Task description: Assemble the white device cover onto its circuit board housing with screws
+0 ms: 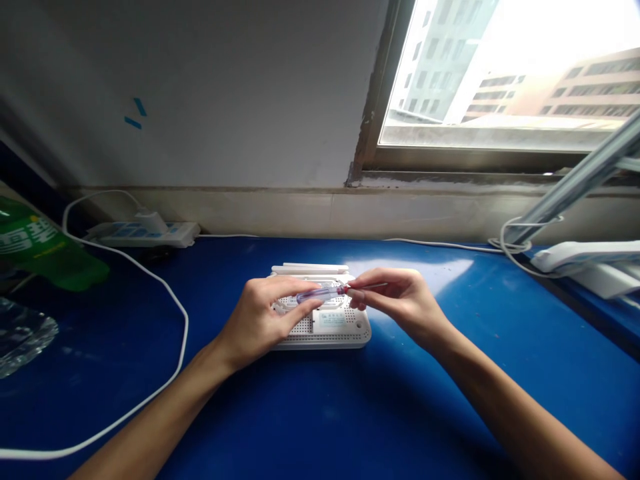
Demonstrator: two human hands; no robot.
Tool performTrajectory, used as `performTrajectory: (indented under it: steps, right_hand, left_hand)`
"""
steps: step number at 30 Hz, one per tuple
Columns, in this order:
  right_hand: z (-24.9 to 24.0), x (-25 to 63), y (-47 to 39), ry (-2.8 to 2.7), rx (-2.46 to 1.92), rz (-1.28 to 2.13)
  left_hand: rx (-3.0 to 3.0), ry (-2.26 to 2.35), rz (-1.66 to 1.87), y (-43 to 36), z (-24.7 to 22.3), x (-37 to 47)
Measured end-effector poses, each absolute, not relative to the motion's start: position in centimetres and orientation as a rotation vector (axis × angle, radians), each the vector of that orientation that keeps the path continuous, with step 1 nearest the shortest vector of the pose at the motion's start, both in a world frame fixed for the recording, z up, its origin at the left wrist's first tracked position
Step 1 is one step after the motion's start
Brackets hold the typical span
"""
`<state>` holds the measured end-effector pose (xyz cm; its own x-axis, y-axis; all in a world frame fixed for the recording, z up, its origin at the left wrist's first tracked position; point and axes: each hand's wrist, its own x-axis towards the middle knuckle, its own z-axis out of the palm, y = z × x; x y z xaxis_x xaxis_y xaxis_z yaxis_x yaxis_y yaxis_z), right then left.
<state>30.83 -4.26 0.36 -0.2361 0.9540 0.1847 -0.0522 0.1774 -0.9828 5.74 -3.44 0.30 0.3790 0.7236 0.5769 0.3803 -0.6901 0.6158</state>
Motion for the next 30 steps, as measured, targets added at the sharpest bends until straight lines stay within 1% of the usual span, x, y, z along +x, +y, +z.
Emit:
performTrajectory:
  steps: [4,7,12,18,22,26,28,30]
  right_hand:
    - [-0.2,30.7,-4.4,-1.379,-0.891,1.336]
    - [-0.8,30.5,-4.4,-1.324,-0.815,1.394]
    - [-1.1,30.1,-4.5,-1.273,-0.828,1.378]
    - [-0.6,29.1,-5.3,-1.195,-0.728,1.494]
    - [0.2,29.0,-5.2,-1.132,-0.781,1.37]
    - [1.0,30.9,-4.1,-1.037,-0.82,1.281]
    - [1.2,32.1,-3.5,-1.157,-0.907,1.196]
    - [1.3,33.0,-3.3,-1.39,-1.054,1.014]
  left_hand:
    - [2.193,0.988,1.182,-3.7,0.3,5.8]
    - [2.037,1.039,1.131,-4.2,0.1,6.0]
    - [1.806,1.032,1.074,-4.5,0.0,6.5]
    - [1.867,1.063,1.125,-5.1,-0.2,7.1]
    - [1.965,1.079,1.174,-5.3,-0.2,7.1]
    - [2.139,1.135,1.157,-4.8,-0.3,6.8]
    - [2.234,1.199,1.133,-4.5,-0.5,6.6]
    - [2.26,1.255,1.165,-4.2,-0.7,6.4]
